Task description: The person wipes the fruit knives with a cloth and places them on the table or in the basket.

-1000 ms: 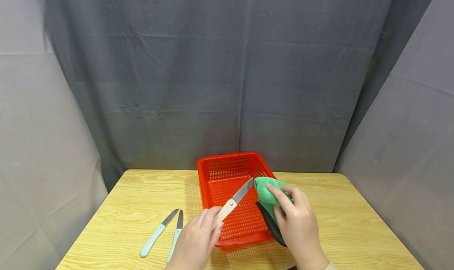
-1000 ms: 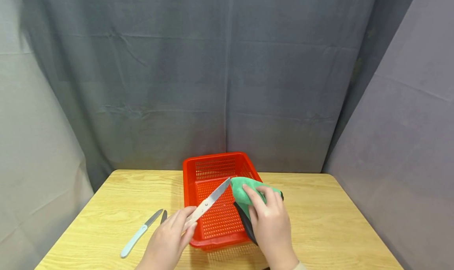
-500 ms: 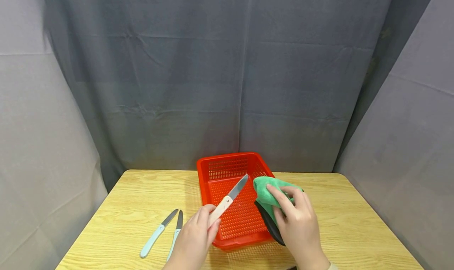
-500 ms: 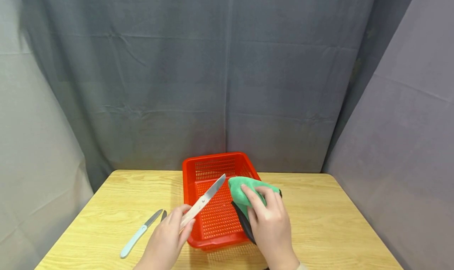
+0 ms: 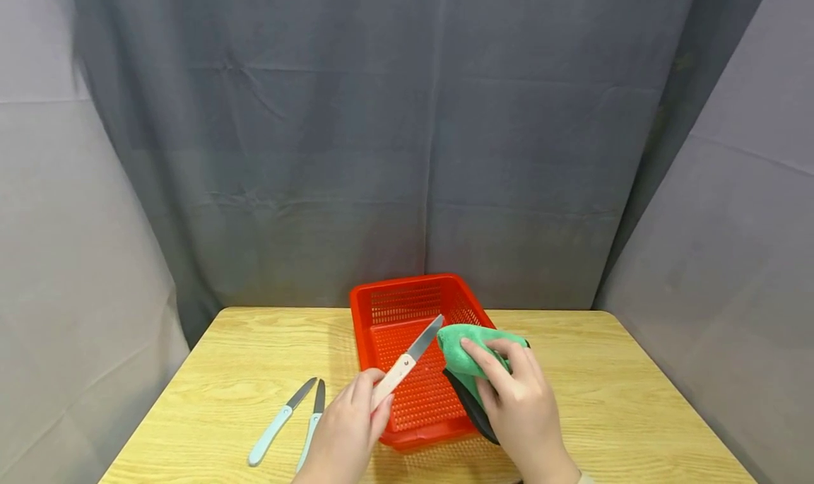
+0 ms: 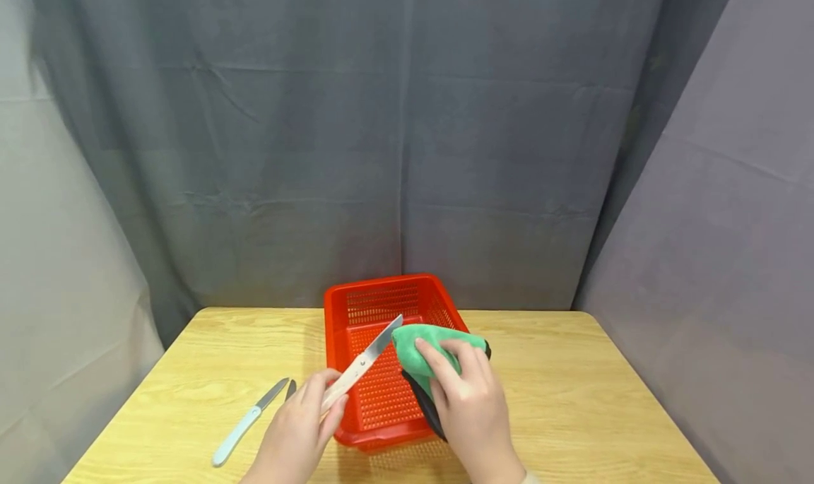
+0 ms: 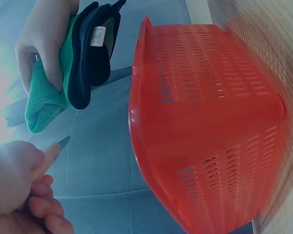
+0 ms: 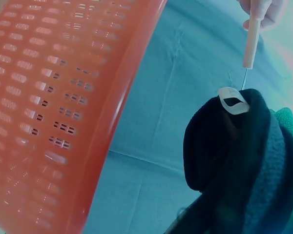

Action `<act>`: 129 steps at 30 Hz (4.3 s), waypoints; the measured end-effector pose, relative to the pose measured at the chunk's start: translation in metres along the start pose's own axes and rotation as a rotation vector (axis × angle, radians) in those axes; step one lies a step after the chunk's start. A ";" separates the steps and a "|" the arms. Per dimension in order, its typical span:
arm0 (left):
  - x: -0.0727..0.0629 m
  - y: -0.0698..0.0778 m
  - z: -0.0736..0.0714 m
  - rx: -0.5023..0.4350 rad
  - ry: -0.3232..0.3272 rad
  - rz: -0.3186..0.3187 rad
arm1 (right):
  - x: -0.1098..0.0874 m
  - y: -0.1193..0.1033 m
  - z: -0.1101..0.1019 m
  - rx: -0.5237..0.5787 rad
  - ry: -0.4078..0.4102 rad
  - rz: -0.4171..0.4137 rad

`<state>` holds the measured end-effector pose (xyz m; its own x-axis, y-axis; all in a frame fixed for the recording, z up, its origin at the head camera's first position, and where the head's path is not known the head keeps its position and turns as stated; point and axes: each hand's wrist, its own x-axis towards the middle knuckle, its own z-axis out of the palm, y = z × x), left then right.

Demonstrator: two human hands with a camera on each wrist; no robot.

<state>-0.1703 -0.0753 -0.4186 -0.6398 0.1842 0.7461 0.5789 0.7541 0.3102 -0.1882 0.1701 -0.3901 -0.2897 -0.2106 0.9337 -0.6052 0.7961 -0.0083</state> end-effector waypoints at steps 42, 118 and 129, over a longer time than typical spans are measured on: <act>0.003 0.005 0.003 0.046 0.033 0.110 | -0.010 -0.005 0.008 0.007 -0.165 0.062; 0.002 -0.012 0.011 0.032 0.088 0.136 | -0.012 -0.010 0.014 0.008 -0.183 0.058; 0.002 -0.012 0.012 0.021 0.101 0.153 | -0.015 -0.003 0.018 -0.026 -0.146 0.105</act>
<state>-0.1843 -0.0766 -0.4277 -0.4906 0.2343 0.8393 0.6539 0.7356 0.1769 -0.1950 0.1607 -0.4104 -0.4558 -0.2037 0.8665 -0.5467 0.8323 -0.0920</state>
